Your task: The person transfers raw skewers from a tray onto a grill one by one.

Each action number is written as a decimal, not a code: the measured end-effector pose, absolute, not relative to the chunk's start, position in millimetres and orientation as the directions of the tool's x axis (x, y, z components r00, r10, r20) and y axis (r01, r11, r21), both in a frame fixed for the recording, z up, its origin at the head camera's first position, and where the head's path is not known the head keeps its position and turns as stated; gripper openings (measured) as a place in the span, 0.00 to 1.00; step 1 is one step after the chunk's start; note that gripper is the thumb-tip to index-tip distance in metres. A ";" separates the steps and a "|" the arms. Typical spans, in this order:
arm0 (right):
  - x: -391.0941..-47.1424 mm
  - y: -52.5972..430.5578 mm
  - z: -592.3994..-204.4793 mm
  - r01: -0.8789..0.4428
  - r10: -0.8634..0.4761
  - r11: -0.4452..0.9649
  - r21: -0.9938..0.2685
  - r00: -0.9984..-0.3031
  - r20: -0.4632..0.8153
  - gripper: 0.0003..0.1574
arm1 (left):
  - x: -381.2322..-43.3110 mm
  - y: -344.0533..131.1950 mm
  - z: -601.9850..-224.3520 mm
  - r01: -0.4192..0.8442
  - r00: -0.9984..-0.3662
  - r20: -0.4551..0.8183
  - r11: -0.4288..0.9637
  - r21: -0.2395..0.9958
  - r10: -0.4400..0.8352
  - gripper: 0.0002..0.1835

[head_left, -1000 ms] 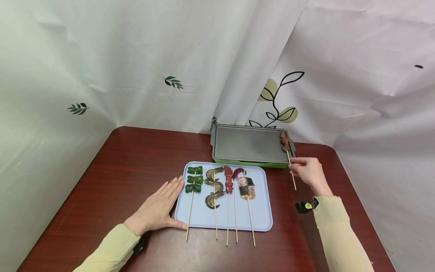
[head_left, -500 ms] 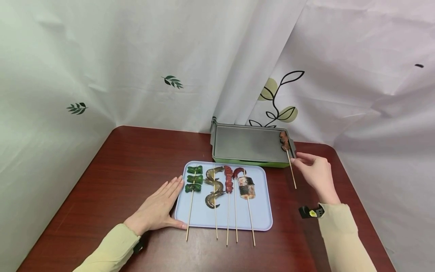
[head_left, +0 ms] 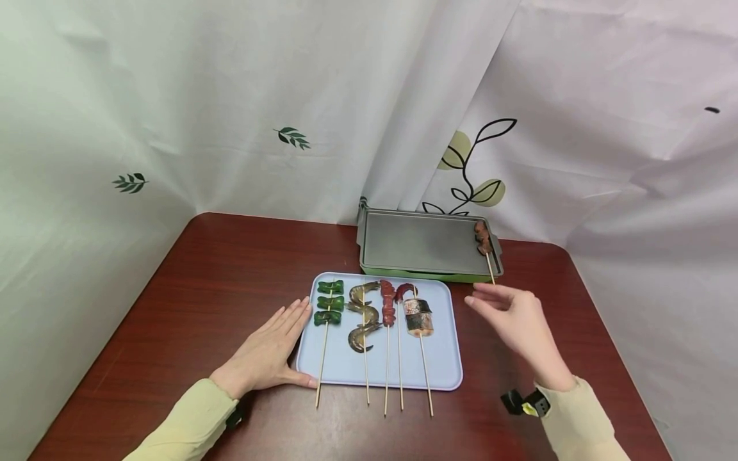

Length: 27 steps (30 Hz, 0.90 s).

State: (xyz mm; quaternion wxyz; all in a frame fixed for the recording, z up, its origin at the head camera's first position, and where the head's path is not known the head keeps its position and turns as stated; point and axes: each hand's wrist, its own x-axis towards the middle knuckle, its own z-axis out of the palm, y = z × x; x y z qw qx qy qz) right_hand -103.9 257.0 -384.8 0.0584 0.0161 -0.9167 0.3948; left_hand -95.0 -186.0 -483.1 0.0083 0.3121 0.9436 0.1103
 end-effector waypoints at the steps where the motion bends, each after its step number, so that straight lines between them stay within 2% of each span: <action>1: -101.4 253.2 -388.2 -0.075 0.004 0.681 -0.728 -0.994 0.106 0.26 | -95.0 -186.0 -483.1 0.587 -0.805 0.053 0.781 0.214 0.591 0.74; 10: -83.6 225.6 -421.2 -0.015 -0.047 0.631 -0.775 -0.999 -0.019 0.26 | -94.8 -186.2 -484.1 0.587 -0.805 0.057 0.781 0.214 0.590 0.74; 22: -68.0 206.4 -453.3 0.030 -0.115 0.577 -0.816 -0.986 -0.117 0.26 | -95.8 -185.9 -484.1 0.588 -0.804 0.052 0.780 0.215 0.592 0.75; 27: -64.1 202.1 -460.7 0.059 -0.115 0.558 -0.828 -0.982 -0.147 0.23 | -96.2 -185.8 -482.9 0.584 -0.806 0.046 0.781 0.220 0.590 0.74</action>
